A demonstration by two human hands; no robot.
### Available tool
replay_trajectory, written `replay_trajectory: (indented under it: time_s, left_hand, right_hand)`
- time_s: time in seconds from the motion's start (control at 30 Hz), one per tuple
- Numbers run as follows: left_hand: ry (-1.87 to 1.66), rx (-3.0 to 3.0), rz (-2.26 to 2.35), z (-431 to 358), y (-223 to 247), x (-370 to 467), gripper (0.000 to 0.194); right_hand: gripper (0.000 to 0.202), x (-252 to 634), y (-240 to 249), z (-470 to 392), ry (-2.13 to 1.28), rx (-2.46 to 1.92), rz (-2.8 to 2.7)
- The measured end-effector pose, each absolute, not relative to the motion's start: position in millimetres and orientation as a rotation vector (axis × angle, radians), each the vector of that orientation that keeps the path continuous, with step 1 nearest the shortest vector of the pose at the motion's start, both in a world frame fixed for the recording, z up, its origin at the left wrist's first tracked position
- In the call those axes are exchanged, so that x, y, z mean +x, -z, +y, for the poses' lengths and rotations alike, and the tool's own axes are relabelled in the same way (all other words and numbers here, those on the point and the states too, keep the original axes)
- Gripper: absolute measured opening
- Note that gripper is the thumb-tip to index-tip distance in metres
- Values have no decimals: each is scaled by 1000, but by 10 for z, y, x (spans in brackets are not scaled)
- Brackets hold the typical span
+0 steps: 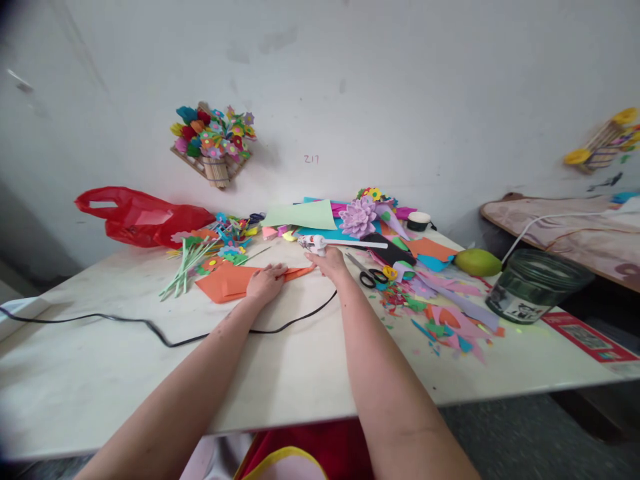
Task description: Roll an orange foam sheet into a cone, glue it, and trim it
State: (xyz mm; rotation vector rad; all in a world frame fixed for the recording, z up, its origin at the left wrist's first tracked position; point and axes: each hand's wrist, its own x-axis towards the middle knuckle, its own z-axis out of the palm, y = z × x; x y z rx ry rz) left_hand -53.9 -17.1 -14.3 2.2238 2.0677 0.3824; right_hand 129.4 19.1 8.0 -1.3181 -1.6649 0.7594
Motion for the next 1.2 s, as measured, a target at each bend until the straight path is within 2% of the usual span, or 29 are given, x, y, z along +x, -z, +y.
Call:
replay_trajectory:
  time_s: [0.13,0.3,0.8,1.2]
  left_hand:
    - [-419,2263,2153,-201,141,-441,40]
    - [-446,2246,2269,-212,142,-298,40]
    - [-570,2085,2303,-204,66,-426,34]
    - [-626,1982,2219,-211,31,-587,30]
  right_hand:
    - [33,1383,-165,141,-877,-1310,-1606]
    - [32,1495,-233,96,-838,-1364,-1608]
    - [32,1512,-76,-27,-948,-1487,-1575]
    - [52,1584,-103,-81,-1003,-1521,-1683]
